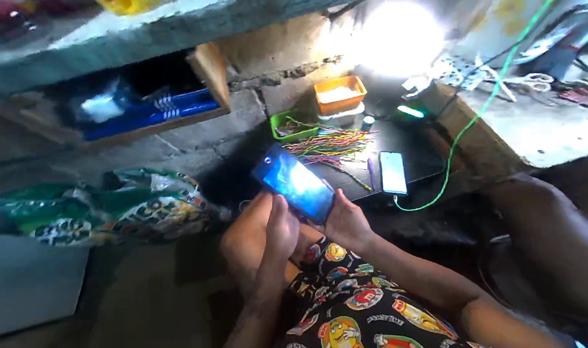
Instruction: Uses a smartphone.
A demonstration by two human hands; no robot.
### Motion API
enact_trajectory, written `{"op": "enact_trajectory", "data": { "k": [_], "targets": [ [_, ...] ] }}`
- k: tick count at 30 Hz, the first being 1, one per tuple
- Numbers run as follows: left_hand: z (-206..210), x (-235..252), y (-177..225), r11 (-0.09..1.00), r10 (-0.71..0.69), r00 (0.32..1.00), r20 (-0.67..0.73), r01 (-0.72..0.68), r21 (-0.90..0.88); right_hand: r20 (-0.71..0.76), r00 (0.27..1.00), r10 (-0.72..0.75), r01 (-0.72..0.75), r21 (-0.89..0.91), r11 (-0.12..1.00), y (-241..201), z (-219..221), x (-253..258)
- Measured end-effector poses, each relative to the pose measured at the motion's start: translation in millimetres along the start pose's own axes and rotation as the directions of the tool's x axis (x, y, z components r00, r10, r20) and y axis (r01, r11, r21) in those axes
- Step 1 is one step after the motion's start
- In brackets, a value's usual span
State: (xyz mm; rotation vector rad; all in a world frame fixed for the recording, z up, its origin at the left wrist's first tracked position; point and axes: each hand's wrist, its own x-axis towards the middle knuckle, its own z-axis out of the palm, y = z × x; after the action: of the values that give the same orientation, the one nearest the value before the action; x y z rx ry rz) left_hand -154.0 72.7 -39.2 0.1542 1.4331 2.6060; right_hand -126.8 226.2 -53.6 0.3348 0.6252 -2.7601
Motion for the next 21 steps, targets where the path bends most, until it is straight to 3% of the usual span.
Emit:
{"op": "enact_trajectory", "data": {
  "k": [3, 6, 9, 11, 12, 13, 14, 16, 17, 18, 21],
  "targets": [
    [-7, -2, 21, 0.998, -0.061, 0.996, 0.066, 0.062, -0.012, 0.025, 1.0, 0.003, -0.001, -0.093, 0.996, -19, 3, -2],
    [-15, 3, 31, 0.98, -0.151, 0.984, 0.092, 0.161, -0.118, 0.056, 0.997, 0.06, -0.037, -0.337, 0.941, -46, 5, -7],
    [-20, 13, 18, 0.963, -0.196, 0.981, 0.001, 0.193, -0.186, 0.095, 0.989, 0.112, -0.012, -0.707, 0.707, -85, 5, -14],
    [-28, 18, 8, 0.954, -0.21, 0.977, -0.047, 0.194, -0.23, 0.152, 0.985, -0.079, 0.171, -0.891, 0.42, -136, -4, -21],
    [-34, 20, 6, 0.955, -0.205, 0.977, -0.062, 0.186, -0.23, 0.197, 0.941, -0.276, 0.266, -0.934, 0.238, -172, -16, -23],
    [-40, 21, 6, 0.961, -0.195, 0.978, -0.072, 0.176, -0.215, 0.251, 0.824, -0.507, 0.319, -0.946, 0.049, -214, -35, -26],
    [-47, 21, 8, 0.964, -0.187, 0.98, -0.073, 0.168, -0.206, 0.259, 0.664, -0.702, 0.248, -0.961, -0.12, -258, -53, -31],
    [-64, 20, 15, 0.975, -0.167, 0.982, -0.083, 0.152, -0.163, 0.234, 0.375, -0.897, -0.119, -0.948, -0.297, -339, -95, -44],
    [-69, 19, 19, 0.978, -0.157, 0.982, -0.101, 0.14, -0.152, 0.232, 0.322, -0.918, -0.263, -0.909, -0.322, -373, -121, -47],
    [-74, 20, 23, 0.984, -0.142, 0.983, -0.116, 0.128, -0.122, 0.23, 0.335, -0.914, -0.334, -0.878, -0.344, -394, -138, -50],
    [-95, 27, 25, 0.988, -0.111, 0.985, -0.134, 0.095, -0.122, 0.167, 0.541, -0.824, -0.348, -0.848, -0.4, -398, -130, -49]
  ]
}}
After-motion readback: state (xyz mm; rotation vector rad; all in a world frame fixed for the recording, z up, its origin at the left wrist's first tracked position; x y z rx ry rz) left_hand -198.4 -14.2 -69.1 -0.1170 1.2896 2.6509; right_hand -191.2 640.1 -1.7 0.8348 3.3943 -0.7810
